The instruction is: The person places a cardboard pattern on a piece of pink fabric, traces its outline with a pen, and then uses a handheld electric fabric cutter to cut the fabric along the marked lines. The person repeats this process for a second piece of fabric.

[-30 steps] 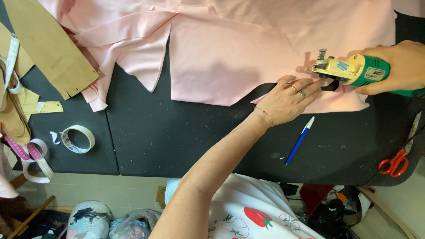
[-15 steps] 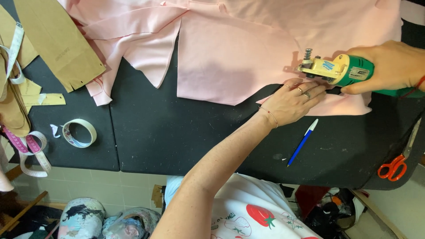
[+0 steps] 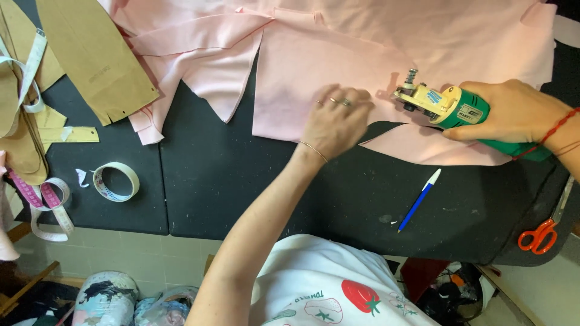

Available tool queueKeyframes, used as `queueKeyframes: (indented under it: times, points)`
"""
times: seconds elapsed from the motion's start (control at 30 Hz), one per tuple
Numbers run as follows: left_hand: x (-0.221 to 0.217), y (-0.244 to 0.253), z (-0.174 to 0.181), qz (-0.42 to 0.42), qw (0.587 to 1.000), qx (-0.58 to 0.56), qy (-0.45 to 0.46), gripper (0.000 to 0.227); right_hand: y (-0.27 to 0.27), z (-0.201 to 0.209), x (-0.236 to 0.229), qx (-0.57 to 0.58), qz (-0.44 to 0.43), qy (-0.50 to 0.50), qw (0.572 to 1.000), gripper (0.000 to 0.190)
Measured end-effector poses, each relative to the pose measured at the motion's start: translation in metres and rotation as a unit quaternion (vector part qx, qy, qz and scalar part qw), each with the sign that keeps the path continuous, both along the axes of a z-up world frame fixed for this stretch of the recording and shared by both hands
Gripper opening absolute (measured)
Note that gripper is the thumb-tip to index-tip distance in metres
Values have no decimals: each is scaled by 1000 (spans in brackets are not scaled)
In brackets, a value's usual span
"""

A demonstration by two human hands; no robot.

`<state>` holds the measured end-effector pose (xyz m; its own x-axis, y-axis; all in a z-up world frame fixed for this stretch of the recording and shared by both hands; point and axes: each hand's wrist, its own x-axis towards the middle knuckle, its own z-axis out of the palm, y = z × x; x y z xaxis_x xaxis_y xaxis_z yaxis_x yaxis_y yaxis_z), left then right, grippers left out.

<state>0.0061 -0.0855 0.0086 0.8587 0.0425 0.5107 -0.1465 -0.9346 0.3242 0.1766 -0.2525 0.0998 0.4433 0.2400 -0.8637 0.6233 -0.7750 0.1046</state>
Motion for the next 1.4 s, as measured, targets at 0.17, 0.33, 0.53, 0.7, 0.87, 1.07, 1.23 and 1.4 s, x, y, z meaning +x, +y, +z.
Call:
queueKeyframes:
  times: [0.17,0.33,0.53,0.7,0.87,1.07,1.23,1.4]
  points:
    - [0,15,7,35,999,-6,-31,10,4,3,-14,19,-54,3,998,50]
    - [-1,14,8,45,998,28,-29,18,13,8,-25,37,-95,-1,995,59]
    - [-4,14,4,26,1000,12,-8,16,16,4,-36,104,-173,2,979,45]
    - [-4,14,4,39,999,8,-18,17,28,8,-42,132,-201,3,971,43]
    - [-5,14,2,45,999,9,-22,17,39,9,-39,145,-196,5,970,43]
    - [-6,15,2,35,999,-5,-20,19,49,2,-25,158,-164,7,974,48]
    - [-5,17,4,14,1000,-22,-4,16,55,-5,-12,142,-104,-13,984,50]
    - [-4,19,6,17,999,-35,-15,16,49,-4,-12,129,-116,-4,985,55]
